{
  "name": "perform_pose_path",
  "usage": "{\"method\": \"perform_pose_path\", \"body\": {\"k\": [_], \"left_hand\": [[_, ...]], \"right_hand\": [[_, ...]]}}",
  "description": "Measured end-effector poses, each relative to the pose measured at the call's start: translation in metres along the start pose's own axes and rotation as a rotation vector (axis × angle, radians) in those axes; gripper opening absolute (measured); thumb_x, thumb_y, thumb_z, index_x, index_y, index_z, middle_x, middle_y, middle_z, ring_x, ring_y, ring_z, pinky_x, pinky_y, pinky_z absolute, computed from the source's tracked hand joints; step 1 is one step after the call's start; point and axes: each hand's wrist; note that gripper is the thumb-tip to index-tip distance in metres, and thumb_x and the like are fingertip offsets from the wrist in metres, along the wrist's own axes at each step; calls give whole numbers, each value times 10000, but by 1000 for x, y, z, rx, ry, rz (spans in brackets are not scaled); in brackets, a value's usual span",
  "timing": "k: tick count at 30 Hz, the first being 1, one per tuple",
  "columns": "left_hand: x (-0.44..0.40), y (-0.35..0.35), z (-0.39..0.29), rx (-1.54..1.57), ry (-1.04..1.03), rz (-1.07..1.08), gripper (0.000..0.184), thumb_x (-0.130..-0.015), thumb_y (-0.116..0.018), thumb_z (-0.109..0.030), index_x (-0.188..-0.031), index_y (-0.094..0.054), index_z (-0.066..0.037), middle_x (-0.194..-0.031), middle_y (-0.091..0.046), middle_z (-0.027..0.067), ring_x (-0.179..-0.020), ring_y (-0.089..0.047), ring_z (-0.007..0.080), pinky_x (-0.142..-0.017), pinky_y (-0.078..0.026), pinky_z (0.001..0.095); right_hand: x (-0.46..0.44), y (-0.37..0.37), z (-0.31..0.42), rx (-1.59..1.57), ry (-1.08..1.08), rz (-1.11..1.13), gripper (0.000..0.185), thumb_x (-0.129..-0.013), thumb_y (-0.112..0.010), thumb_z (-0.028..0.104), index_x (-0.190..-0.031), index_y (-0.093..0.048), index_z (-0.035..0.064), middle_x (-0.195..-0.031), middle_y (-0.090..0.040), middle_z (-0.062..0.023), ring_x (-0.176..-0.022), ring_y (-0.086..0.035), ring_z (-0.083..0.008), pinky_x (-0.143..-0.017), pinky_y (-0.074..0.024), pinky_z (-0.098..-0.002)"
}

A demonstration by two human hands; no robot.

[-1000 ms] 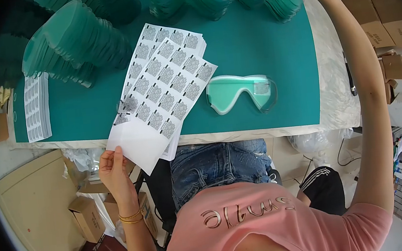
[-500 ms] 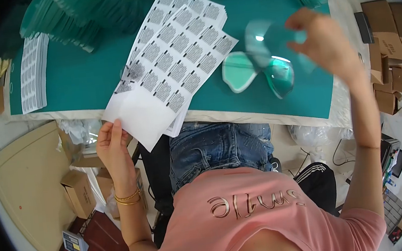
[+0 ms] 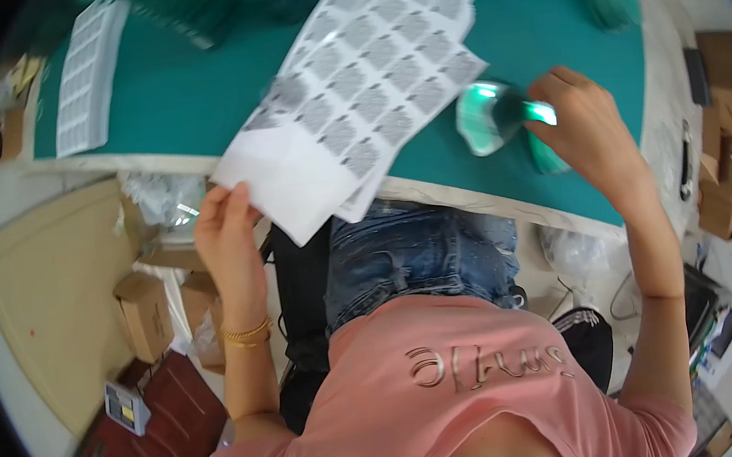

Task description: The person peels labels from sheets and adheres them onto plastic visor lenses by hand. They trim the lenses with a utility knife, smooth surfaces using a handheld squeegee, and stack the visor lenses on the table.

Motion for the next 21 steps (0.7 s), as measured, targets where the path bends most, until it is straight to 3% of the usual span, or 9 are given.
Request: {"method": "perform_pose_path", "body": {"k": [5, 7, 11, 13, 14, 16, 17, 21], "left_hand": [[-3, -4, -9, -53, -4, 79, 160, -884, -648, -73, -1023, -616, -2, -946, -660, 42, -822, -595, 79, -716, -464, 222], [-5, -8, -14, -80, 0, 82, 207, -869, -674, -83, -1049, -615, 3, -943, -660, 38, -823, -591, 74, -712, -461, 213], [-10, -14, -17, -137, -27, 50, 317, -829, -724, -107, -1102, -603, -2, -979, -625, 45, -834, -562, 71, -715, -447, 209], [-6, -19, -15, -626, -440, -163, 388, -775, -760, -105, -1123, -603, -38, -1009, -553, 54, -870, -525, 100, -727, -435, 245], [-4, -20, -18, -747, -603, -209, 411, -726, -782, -109, -1103, -624, -75, -1009, -491, 72, -881, -500, 155, -737, -419, 283], [-8, -18, -11, -912, -1003, -151, 328, -720, -775, -98, -1026, -656, -79, -980, -517, 77, -868, -507, 208, -733, -412, 307], [-5, -22, -13, -990, -1069, -98, 260, -709, -763, -79, -956, -681, -86, -949, -546, 62, -845, -515, 228, -724, -410, 319], [-5, -33, -13, -1022, -998, 32, 280, -697, -741, -24, -973, -703, -57, -925, -590, 59, -855, -545, 233, -739, -445, 331]], "right_hand": [[-4, 17, 17, -28, 21, -67, 310, -697, -742, 56, -983, -649, -17, -970, -630, -158, -875, -623, -338, -734, -503, -399], [-13, 23, 39, -194, 25, -76, 252, -725, -737, 67, -956, -662, -2, -944, -639, -145, -839, -640, -305, -714, -510, -373], [-51, -3, 79, -558, 249, -57, 219, -792, -701, 142, -972, -677, 19, -879, -632, -132, -772, -632, -280, -683, -500, -353], [-73, -20, 96, -567, 306, -93, 246, -802, -697, 164, -1001, -672, 21, -902, -627, -135, -785, -629, -290, -716, -499, -374], [-82, -23, 105, -590, 306, -66, 282, -802, -701, 173, -1037, -662, 23, -988, -608, -144, -864, -615, -298, -775, -491, -384], [-100, -35, 116, -563, 371, -134, 294, -800, -702, 171, -1049, -658, 23, -1021, -593, -148, -907, -600, -307, -799, -483, -387], [-108, -42, 119, -535, 430, -201, 306, -797, -704, 169, -1061, -653, 22, -1053, -577, -153, -949, -584, -317, -824, -475, -390], [-125, -49, 123, -405, 556, -196, 214, -785, -702, 143, -941, -675, -1, -1041, -585, -149, -950, -556, -332, -852, -460, -391]]}}
Point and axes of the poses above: each hand's wrist, its own x-axis away from the middle knuckle, its own y-axis out of the back of the hand, z = x × y
